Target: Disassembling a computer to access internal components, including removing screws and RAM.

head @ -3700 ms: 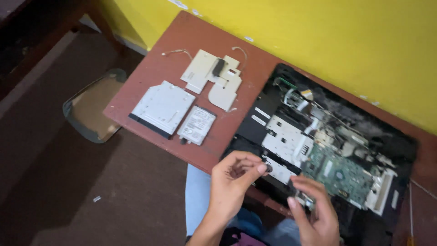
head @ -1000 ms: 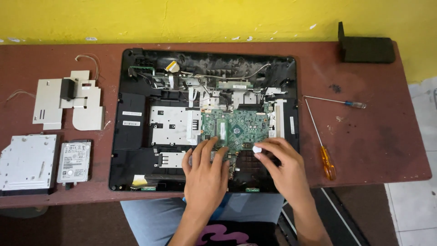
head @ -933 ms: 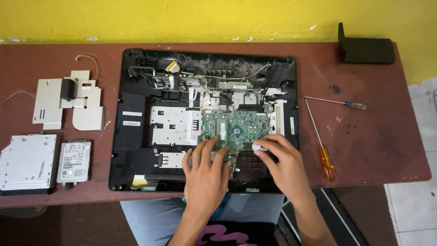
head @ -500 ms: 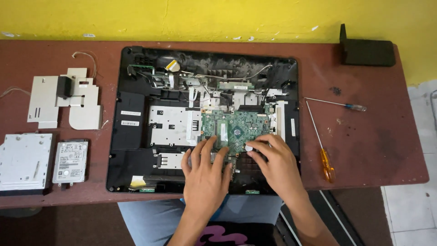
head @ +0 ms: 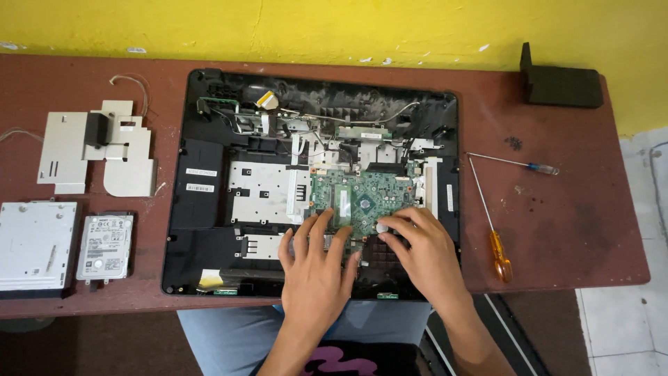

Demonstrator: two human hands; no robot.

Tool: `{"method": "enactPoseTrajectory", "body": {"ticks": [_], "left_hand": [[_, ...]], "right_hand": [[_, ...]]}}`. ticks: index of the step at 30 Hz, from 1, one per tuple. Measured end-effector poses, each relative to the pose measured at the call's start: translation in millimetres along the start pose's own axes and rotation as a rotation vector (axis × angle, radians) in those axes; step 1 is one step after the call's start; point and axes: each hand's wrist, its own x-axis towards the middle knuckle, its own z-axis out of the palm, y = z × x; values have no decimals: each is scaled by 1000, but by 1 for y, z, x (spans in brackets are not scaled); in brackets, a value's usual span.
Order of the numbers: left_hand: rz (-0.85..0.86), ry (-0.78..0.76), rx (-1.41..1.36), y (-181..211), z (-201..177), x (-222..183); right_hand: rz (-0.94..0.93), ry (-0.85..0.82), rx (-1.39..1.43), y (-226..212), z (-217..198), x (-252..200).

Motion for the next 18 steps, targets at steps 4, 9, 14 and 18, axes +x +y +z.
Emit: {"method": "enactPoseTrajectory", "body": {"ticks": [4, 9, 14, 18], "left_hand": [[-2, 0, -17, -1, 0, 0], [-1, -3, -19, -1, -1, 0], [-5, -4, -27, -1, 0, -1], [-11, -8, -31, -2, 0, -1]], "right_hand": [[53, -21, 33, -1, -2, 0], [38, 10, 64, -2, -5, 0], [81, -11, 87, 2, -7, -3], [155, -36, 144, 1, -14, -3]]}}
